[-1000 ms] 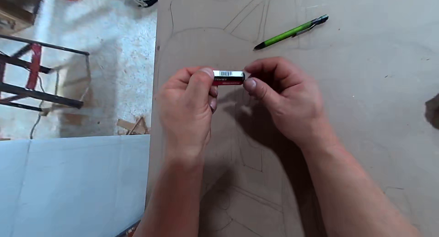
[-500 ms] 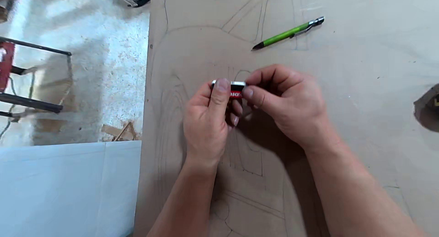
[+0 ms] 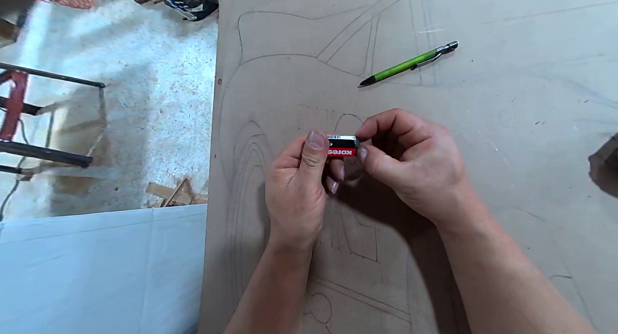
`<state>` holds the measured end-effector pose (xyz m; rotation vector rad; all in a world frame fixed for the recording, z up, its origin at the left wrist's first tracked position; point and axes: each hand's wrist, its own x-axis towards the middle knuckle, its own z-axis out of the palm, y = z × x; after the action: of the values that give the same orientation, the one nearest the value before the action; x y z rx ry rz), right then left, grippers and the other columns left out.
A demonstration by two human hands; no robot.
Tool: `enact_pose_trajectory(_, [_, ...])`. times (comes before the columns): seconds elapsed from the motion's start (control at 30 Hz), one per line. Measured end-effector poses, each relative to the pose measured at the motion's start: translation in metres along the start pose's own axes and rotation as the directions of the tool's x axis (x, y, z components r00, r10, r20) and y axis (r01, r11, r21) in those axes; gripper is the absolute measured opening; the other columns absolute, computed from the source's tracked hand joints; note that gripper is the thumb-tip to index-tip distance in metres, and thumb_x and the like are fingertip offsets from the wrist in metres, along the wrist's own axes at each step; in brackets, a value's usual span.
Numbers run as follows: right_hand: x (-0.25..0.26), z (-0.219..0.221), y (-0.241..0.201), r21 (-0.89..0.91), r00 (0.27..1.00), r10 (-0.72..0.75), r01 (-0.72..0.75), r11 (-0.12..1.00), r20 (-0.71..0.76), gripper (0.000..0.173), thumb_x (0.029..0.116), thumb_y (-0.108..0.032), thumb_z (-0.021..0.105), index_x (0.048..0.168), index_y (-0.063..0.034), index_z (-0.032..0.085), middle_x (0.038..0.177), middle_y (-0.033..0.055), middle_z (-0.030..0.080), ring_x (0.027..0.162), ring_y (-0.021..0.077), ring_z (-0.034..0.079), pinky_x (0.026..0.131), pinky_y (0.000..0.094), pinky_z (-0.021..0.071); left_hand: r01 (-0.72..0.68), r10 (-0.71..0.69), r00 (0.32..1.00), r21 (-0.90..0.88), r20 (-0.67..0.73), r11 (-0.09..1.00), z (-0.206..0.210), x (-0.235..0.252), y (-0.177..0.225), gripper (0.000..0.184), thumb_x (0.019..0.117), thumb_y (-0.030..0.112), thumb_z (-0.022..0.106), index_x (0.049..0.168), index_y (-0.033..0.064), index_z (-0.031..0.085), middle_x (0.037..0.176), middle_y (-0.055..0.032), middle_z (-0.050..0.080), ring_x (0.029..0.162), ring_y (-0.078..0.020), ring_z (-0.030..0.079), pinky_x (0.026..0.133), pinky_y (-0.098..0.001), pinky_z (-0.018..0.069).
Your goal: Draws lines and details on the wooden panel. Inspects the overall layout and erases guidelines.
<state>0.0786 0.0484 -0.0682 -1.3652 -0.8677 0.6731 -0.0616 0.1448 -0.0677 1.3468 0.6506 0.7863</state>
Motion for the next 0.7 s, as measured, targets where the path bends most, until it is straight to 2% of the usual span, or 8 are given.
enact_pose_trajectory(0.1, [-0.0003, -0.0002, 0.0005, -0.014, 1.000, 0.002, -0.002, 1.000, -0.013, 0.018, 0.0876, -0.006, 0.069, 0.105, -0.0080, 0.070, 0.080, -0.0017, 0.068, 0.065, 0.0069, 0.064, 0.055, 0.0210, 0.0545, 0.014, -0.014, 1.000, 0.012, 0.007, 1.000, 0.0000, -0.0003, 0.0003, 0.037, 0.1111, 0.030, 0.046, 0.106, 0.0016, 0.069, 0.074, -0.0074, 0.066, 0.054, -0.0104, 0.058, 0.047, -0.0207, 0.0499])
enact_pose_trajectory(0.23, [-0.0004, -0.0005, 0.0003, -0.022, 1.000, 0.014, -0.015, 1.000, -0.027, 0.018, 0.0872, -0.007, 0.069, 0.105, -0.0086, 0.070, 0.080, -0.0023, 0.068, 0.065, 0.0066, 0.064, 0.055, 0.0209, 0.0541, 0.011, -0.011, 1.000, 0.000, 0.012, 1.000, 0.0003, 0.0003, -0.0007, 0.037, 0.1106, 0.030, 0.048, 0.103, 0.0018, 0.070, 0.072, -0.0075, 0.066, 0.051, -0.0101, 0.057, 0.044, -0.0202, 0.0477])
enact_pose_trajectory(0.47, [0.0003, -0.0002, 0.0013, -0.061, 0.999, 0.006, -0.008, 0.998, -0.033, 0.019, 0.0866, -0.008, 0.068, 0.106, -0.0087, 0.072, 0.079, -0.0033, 0.068, 0.065, 0.0059, 0.063, 0.054, 0.0216, 0.0538, 0.033, -0.030, 0.997, 0.044, -0.071, 0.999, 0.0057, -0.0009, 0.0003, 0.033, 0.1104, 0.032, 0.048, 0.101, 0.0054, 0.065, 0.072, -0.0058, 0.067, 0.051, -0.0103, 0.060, 0.043, -0.0206, 0.0490])
enact_pose_trajectory(0.7, [0.0004, 0.0005, 0.0019, -0.046, 0.997, 0.036, -0.039, 0.998, -0.064, 0.019, 0.0867, -0.008, 0.068, 0.105, -0.0096, 0.071, 0.079, -0.0020, 0.069, 0.065, 0.0076, 0.065, 0.054, 0.0230, 0.0565, 0.010, 0.004, 0.992, 0.110, -0.128, 0.994, 0.0097, -0.0025, -0.0012, 0.029, 0.1092, 0.030, 0.052, 0.102, 0.0050, 0.066, 0.075, -0.0066, 0.069, 0.053, -0.0124, 0.062, 0.043, -0.0227, 0.0518])
